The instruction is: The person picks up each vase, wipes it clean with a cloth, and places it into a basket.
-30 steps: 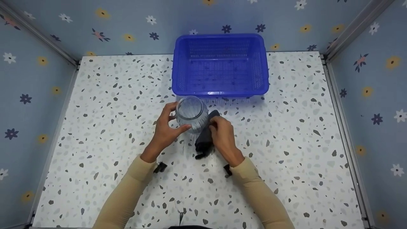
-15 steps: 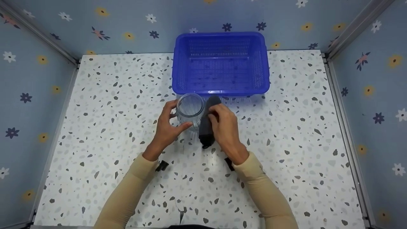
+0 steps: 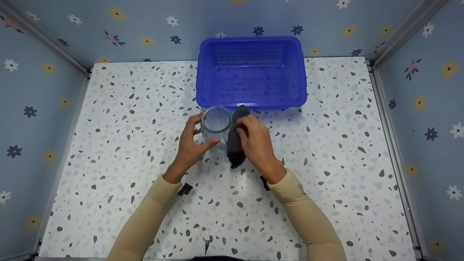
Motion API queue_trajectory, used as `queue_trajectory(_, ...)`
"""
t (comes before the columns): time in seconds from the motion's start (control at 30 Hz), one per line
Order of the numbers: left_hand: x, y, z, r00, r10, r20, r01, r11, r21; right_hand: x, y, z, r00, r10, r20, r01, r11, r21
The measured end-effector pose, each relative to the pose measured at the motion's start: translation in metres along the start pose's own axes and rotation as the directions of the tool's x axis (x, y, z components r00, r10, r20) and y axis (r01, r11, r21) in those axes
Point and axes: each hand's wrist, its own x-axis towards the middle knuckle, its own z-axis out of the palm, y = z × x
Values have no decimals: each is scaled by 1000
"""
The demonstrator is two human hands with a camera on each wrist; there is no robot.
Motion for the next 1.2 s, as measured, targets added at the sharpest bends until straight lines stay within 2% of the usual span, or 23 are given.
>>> queue_trajectory(0.23,0,0,-1,1000,-14,13,14,1000,7,-4,9,5,1000,-23,-21,22,1000,-22)
queue_trajectory(0.53,2,0,1,1000,-21,8,21,1000,18,-12,25,14,1000,27,-8,-27,1000,-5)
queue_trajectory(0.93,-3,0,3,999,-42,7,42,999,15,-26,67,52,989,121,88,-119,992,-38)
queue_trajectory(1.2,-2,-1,2,999,-33,10,33,999,16,-25,65,53,986,146,86,-140,988,-71)
